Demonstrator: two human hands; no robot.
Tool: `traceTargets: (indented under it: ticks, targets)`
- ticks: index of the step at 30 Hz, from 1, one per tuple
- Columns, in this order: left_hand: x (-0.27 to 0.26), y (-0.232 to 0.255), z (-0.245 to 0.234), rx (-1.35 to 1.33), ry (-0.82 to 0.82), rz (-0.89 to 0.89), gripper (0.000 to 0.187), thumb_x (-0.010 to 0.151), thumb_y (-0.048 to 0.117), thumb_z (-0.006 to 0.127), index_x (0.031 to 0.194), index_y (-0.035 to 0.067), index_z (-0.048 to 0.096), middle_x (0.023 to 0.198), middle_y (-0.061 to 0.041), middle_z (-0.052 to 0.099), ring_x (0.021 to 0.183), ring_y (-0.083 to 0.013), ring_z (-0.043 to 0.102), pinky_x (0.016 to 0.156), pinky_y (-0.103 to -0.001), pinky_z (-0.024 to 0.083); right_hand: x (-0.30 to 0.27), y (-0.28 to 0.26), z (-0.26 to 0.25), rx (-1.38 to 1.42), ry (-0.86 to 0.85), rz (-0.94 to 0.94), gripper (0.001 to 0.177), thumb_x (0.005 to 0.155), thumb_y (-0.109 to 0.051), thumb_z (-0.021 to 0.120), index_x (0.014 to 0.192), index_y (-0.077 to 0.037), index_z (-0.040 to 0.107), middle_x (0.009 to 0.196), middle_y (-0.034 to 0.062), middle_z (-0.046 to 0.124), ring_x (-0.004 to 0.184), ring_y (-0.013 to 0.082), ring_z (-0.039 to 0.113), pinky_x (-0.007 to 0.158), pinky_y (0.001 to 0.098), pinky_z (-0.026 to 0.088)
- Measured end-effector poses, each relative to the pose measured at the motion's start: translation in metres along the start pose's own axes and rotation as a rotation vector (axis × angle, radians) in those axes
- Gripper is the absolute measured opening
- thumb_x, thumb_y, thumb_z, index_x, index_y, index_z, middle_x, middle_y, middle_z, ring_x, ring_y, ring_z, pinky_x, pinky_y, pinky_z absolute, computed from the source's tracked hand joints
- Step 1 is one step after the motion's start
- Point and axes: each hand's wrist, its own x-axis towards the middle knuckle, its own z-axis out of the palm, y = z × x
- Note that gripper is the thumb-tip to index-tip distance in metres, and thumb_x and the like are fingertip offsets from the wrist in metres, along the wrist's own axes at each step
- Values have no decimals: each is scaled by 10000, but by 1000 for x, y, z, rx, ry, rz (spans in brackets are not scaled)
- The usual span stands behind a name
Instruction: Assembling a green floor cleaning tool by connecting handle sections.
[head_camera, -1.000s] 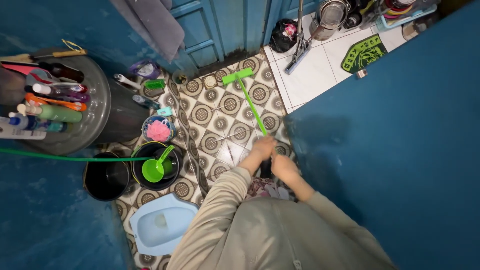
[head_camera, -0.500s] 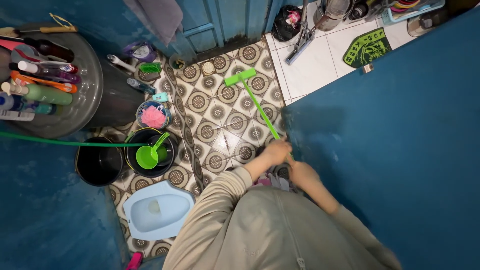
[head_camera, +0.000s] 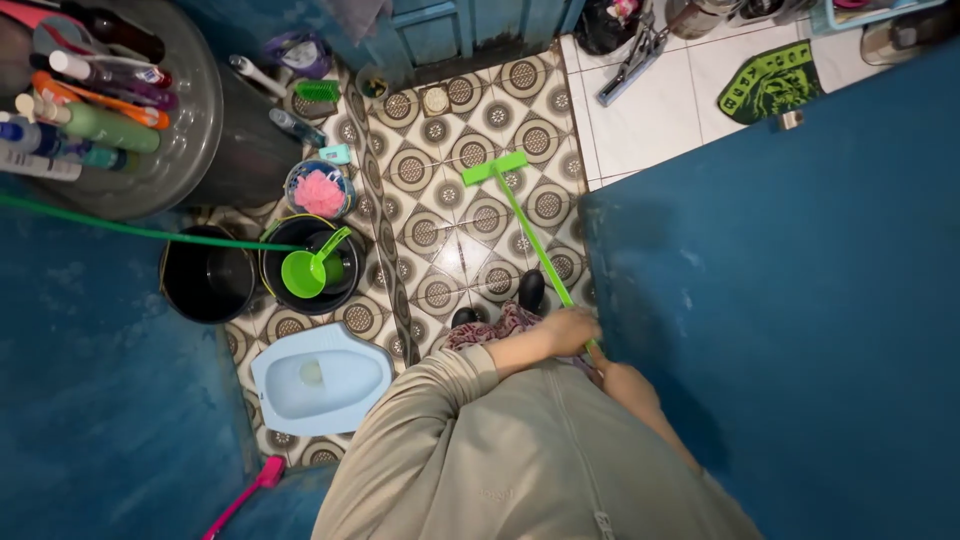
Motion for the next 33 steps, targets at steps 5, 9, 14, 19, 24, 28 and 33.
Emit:
traceTargets:
  ticks: [5,9,14,19,24,28,33]
  targets:
    - [9,-33,-29,68,69,-128,87,771,254,766,844,208,755,904,-18,735,980,-269,694,913,-435,574,63,-3,13,-43,106,-33,522,993,-402,482,1484,-236,550,1028,268,766,1068,421,727,924,536,605]
    - [19,-76,-17,163,202,-209,72,765,259,779,789,195,755,883,-18,739,1024,-250,698,988,-401,549,89,-25,-14,-34,229,-25,513,1009,-361,480,1508,-268,554,975,192,789,1000,346,765,826,481,632]
    - [41,-121,-73,70,-100,-460,135,928,231,641,985,208,761,1131,-51,707,1259,-302,584,1052,-467,497,155,-44,-41,-96,275,-186,547,1041,-222,419,1572,-96,453,1024,222,760,995,351,741,822,454,628]
    - [50,-182,-17,86,-221,-556,240,958,278,594,1150,249,735,1325,-24,633,1489,-273,384,1176,-444,402,172,-63,-68,-6,195,-91,495,1040,-302,413,1480,-156,584,1109,218,751,1099,386,713,847,494,607]
    - [45,-90,-141,92,-254,-464,201,942,258,582,1037,243,759,1103,-47,714,1224,-306,634,1039,-472,504,121,-67,-69,42,139,-68,539,1046,-249,413,1555,-87,485,1207,247,729,1163,387,694,958,533,582]
    - [15,-68,-88,114,-182,-365,225,971,243,555,903,215,767,965,-76,740,998,-327,697,897,-512,551,76,-59,-40,-39,142,16,494,1019,-400,483,1381,-121,668,1121,189,771,1124,359,726,930,503,596]
    - [-22,-1,-22,23,-67,-216,157,943,261,609,872,252,749,923,11,746,984,-229,722,887,-439,598,31,-4,27,-106,73,-163,619,994,-392,500,1549,-126,440,1141,314,737,1111,485,699,964,611,573]
